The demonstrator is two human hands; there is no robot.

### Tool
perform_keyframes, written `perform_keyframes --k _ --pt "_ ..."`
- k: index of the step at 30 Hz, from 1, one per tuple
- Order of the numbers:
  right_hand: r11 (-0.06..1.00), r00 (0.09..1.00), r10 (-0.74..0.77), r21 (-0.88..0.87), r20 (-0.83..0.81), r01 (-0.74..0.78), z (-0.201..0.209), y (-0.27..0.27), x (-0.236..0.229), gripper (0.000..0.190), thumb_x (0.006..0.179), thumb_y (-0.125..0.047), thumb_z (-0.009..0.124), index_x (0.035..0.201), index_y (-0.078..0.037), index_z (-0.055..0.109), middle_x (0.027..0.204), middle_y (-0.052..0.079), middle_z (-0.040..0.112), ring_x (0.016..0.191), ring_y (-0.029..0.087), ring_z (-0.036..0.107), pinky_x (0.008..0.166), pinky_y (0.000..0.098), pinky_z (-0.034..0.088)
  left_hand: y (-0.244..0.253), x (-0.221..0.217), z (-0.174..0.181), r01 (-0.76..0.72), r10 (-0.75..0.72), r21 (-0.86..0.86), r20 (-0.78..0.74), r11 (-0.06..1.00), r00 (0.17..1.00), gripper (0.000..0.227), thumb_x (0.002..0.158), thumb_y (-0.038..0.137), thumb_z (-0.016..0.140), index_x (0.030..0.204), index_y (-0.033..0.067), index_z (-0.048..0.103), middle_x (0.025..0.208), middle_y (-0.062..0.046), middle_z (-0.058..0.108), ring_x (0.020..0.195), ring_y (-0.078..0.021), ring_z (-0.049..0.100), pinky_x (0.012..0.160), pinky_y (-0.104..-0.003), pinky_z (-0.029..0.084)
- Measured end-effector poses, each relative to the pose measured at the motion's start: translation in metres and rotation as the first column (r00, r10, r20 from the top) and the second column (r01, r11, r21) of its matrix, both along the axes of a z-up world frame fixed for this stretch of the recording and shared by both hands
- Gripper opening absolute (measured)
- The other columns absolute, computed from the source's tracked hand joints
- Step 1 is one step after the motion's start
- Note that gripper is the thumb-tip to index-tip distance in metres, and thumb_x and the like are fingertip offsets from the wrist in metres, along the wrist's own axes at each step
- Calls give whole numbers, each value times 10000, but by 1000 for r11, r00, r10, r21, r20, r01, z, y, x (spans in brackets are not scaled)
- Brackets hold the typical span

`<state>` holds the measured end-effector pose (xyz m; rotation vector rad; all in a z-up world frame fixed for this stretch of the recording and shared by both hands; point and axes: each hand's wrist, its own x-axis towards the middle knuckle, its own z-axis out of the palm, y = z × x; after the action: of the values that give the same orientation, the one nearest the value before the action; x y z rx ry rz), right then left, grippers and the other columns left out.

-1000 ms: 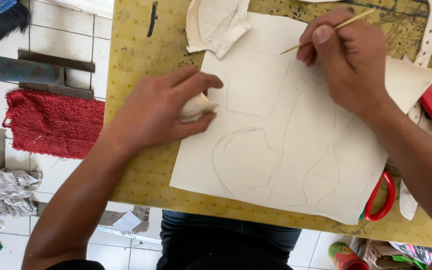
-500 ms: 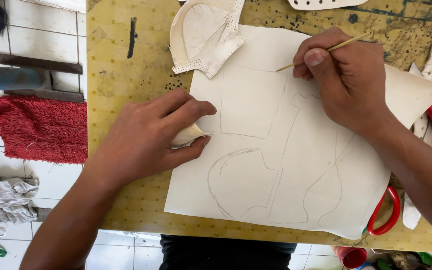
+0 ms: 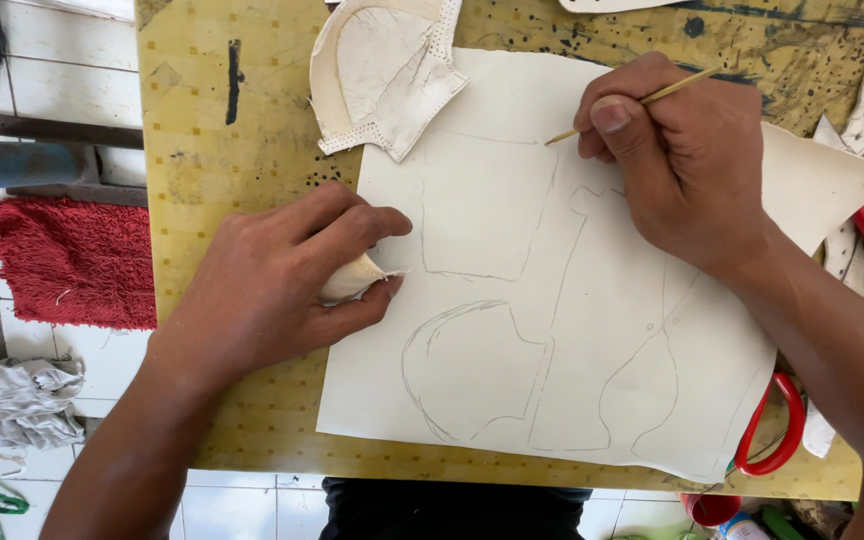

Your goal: The person traces the outline of a small fabric piece onto a larger sheet of paper using a pencil. They then use a black L-shaped template to draw straight lines on the paper.

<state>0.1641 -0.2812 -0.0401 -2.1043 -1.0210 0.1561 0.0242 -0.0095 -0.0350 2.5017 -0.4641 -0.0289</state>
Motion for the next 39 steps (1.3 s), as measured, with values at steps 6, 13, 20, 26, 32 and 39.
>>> perform_keyframes --k 6,13,20,26,32,39 --pt "1000 999 -8 -7 44 9 -1 -1 0 454 1130 -79 382 741 51 577 797 117 629 785 241 619 616 321 408 -1 1 1 1 -1 5 -5 1000 1000 257 877 229 719 1106 146 634 985 -12 597 657 -134 561 447 -301 396" --pt "999 997 -4 45 81 0 -5 -3 -1 379 1128 -27 416 782 60 544 767 134 600 743 264 615 613 332 412 1 0 0 6 -6 10 -17 1000 1000 275 876 246 716 1117 151 625 993 -16 591 665 -141 566 440 -308 395" --pt "1000 999 21 17 26 -21 0 -1 -2 419 1117 -79 392 798 91 603 761 146 628 760 269 611 659 348 447 1 1 0 15 -15 32 -2 999 1000 277 872 251 717 1115 159 618 989 -16 588 656 -148 579 407 -313 377" --pt "999 999 40 34 19 -41 1 1 -1 406 1113 -79 390 816 102 601 778 162 632 747 284 604 675 361 456 1 2 0 20 -20 23 -6 1000 1000 276 876 236 717 1118 150 616 983 -20 578 648 -147 567 413 -308 374" --pt "998 999 45 35 23 -45 2 1 -2 398 1111 -63 395 821 107 610 785 167 636 733 279 602 658 355 455 0 1 1 16 -16 19 -15 1000 1000 277 876 242 715 1121 156 617 980 -12 577 655 -141 568 418 -308 379" --pt "999 998 36 35 57 -38 0 -1 -1 403 1117 -39 403 788 98 593 767 160 625 742 278 606 639 357 437 0 1 1 11 -10 13 -18 1000 1000 270 875 233 720 1113 154 619 975 -8 579 637 -139 556 415 -306 373"
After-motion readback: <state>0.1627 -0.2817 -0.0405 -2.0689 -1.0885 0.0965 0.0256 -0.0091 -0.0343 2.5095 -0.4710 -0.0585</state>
